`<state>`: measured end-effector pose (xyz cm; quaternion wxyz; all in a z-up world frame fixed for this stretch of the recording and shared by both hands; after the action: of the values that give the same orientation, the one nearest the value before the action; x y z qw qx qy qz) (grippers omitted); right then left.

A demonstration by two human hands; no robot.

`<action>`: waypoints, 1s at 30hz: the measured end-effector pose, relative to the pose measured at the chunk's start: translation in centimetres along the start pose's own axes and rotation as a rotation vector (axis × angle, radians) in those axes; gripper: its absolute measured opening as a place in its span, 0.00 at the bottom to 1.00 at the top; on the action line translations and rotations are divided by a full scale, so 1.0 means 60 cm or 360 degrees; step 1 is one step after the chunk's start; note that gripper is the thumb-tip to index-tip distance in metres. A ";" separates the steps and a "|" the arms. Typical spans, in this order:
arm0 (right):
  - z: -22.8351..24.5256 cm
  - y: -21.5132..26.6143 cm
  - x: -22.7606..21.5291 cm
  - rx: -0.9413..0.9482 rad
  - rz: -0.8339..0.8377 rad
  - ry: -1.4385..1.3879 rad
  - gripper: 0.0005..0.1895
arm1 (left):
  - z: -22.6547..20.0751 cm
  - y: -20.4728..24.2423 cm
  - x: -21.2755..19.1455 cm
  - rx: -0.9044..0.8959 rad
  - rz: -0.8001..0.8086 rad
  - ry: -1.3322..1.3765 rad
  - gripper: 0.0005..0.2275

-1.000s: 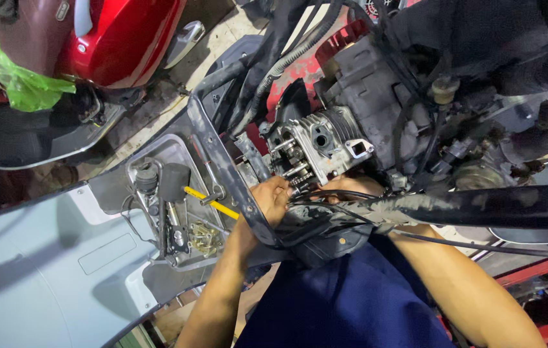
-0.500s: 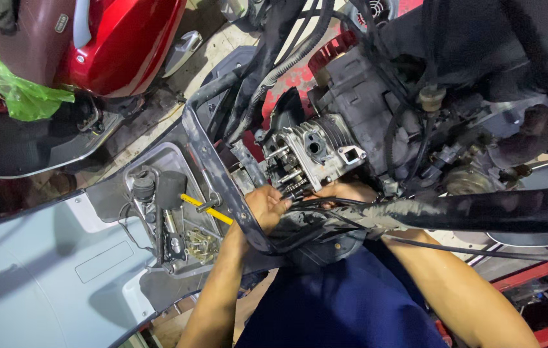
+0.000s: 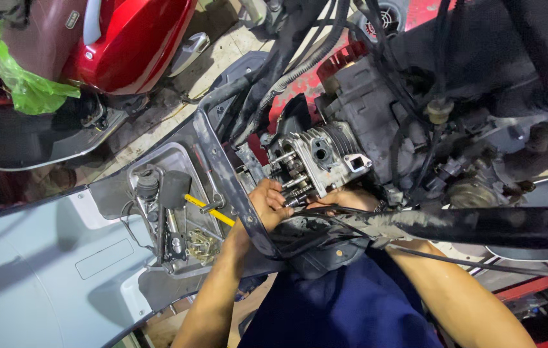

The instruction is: The person manipulates internal engine components on a motorcycle, handling metal brackets and fasteners by hand and using a thin tool to probe or adjust parts inside the open engine block.

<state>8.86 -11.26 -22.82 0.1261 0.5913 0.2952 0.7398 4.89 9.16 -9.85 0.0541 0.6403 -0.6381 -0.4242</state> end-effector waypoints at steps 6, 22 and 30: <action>-0.012 -0.022 -0.027 -0.0004 0.0401 -0.0063 0.20 | 0.021 -0.020 0.009 0.0186 0.0456 -0.0765 0.12; -0.036 -0.014 -0.069 -0.0101 0.0023 0.0348 0.20 | -0.019 0.014 -0.021 0.0164 0.0163 0.0290 0.18; -0.016 0.035 -0.014 -0.0044 -0.0114 0.0755 0.18 | -0.016 0.001 -0.025 -0.0296 0.0712 0.0023 0.12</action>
<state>8.50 -13.67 -22.37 0.0874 0.3884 0.3271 0.8570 5.66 10.00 -8.50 0.2100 0.4783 -0.7218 -0.4540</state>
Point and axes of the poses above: each hand's wrist, its own y-axis away from the middle knuckle, its own x-axis out of the palm, z = x × y, the point moved 4 cm from there along -y, towards the middle knuckle, and after that the axes turned 5 degrees about z, right-handed, at the moved point
